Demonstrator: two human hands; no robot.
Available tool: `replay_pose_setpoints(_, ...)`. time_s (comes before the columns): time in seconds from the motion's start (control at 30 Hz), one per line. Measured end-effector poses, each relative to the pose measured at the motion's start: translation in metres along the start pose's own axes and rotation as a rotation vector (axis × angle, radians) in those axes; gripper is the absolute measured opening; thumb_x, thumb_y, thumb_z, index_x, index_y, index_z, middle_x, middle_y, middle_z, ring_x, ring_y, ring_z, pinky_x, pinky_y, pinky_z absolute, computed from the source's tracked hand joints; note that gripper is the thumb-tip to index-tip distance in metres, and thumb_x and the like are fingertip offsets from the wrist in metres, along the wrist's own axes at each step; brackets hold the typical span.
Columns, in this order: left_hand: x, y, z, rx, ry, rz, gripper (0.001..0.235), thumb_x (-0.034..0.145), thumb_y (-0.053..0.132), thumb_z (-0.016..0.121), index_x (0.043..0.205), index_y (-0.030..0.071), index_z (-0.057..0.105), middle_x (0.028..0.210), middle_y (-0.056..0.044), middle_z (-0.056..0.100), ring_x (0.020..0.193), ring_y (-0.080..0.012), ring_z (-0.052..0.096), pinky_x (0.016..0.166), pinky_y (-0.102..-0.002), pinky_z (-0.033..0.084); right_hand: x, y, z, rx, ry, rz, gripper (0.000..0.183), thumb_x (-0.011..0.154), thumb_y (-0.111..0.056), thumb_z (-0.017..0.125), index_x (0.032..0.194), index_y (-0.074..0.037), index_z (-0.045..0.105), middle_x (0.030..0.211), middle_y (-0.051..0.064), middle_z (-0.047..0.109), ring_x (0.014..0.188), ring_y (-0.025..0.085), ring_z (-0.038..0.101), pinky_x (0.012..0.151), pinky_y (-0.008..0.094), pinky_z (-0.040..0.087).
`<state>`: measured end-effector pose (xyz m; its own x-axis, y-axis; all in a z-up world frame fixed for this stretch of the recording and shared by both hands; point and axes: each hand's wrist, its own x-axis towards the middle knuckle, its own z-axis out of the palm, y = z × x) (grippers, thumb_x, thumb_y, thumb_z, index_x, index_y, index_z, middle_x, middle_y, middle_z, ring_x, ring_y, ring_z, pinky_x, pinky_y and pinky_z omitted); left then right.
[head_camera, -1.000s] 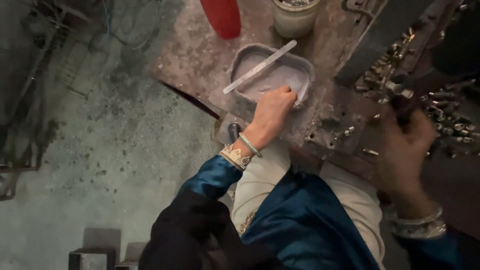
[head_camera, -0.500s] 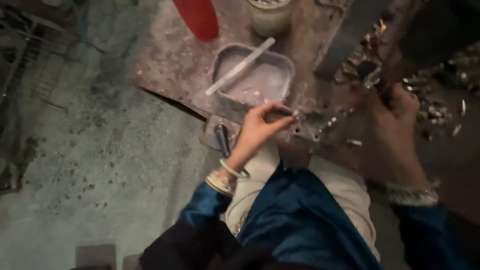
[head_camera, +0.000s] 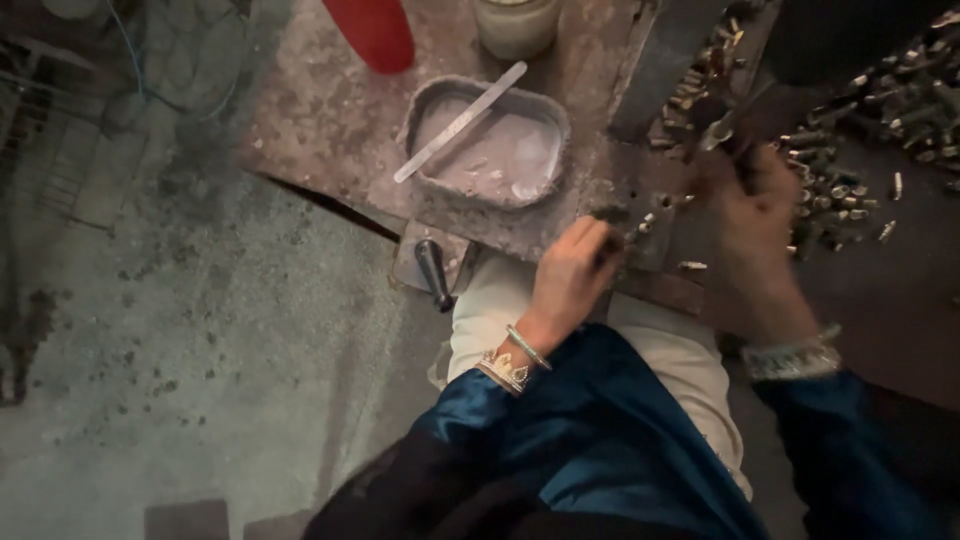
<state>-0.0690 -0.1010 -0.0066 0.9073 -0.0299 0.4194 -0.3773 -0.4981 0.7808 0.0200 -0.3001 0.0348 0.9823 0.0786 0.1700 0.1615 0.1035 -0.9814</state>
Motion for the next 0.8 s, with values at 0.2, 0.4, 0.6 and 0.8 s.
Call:
replay_pose_setpoints(0.2, 0.033, 0.024, -0.019, 0.251, 0.069, -0.028, 0.035, 0.082, 0.008, 0.073, 0.115, 0.009, 0.062, 0.109, -0.011, 0.06, 0.106, -0.0365, 0.059, 0.079, -0.044, 0.053, -0.005, -0.013, 0.005, -0.067, -0.026, -0.044, 0.017, 0.115, -0.012, 0.067, 0.128, 0.0, 0.068, 0.114, 0.0, 0.07, 0.097, 0.006, 0.062, 0.084, 0.024, 0.05)
replay_pose_setpoints(0.4, 0.048, -0.001, 0.0, 0.568, -0.144, 0.109, 0.031, 0.072, 0.005, 0.07, 0.102, 0.01, 0.069, 0.103, -0.008, 0.066, 0.109, -0.0319, 0.061, 0.084, -0.039, 0.054, -0.005, -0.008, 0.01, -0.044, 0.049, -0.007, 0.018, 0.108, -0.007, 0.063, 0.124, 0.0, 0.068, 0.111, 0.0, 0.073, 0.094, 0.006, 0.066, 0.081, 0.023, 0.053)
replay_pose_setpoints(0.6, 0.024, -0.003, -0.015, -0.592, 0.032, -0.495, 0.039, 0.091, 0.004, 0.077, 0.129, -0.001, 0.072, 0.108, -0.01, 0.079, 0.098, -0.0206, 0.072, 0.087, -0.028, 0.058, -0.008, -0.012, 0.02, -0.036, 0.094, 0.012, 0.019, 0.108, -0.007, 0.064, 0.125, 0.0, 0.069, 0.106, 0.001, 0.073, 0.089, 0.007, 0.065, 0.077, 0.024, 0.052)
replay_pose_setpoints(0.8, -0.005, -0.006, -0.009, -1.091, 0.184, -0.828, 0.047, 0.091, 0.003, 0.074, 0.137, -0.002, 0.065, 0.115, -0.013, 0.076, 0.102, -0.0173, 0.072, 0.09, -0.029, 0.058, -0.008, 0.0, 0.015, 0.003, 0.025, -0.021, 0.02, 0.108, -0.008, 0.06, 0.125, 0.0, 0.067, 0.105, -0.001, 0.071, 0.088, 0.007, 0.065, 0.078, 0.025, 0.057)
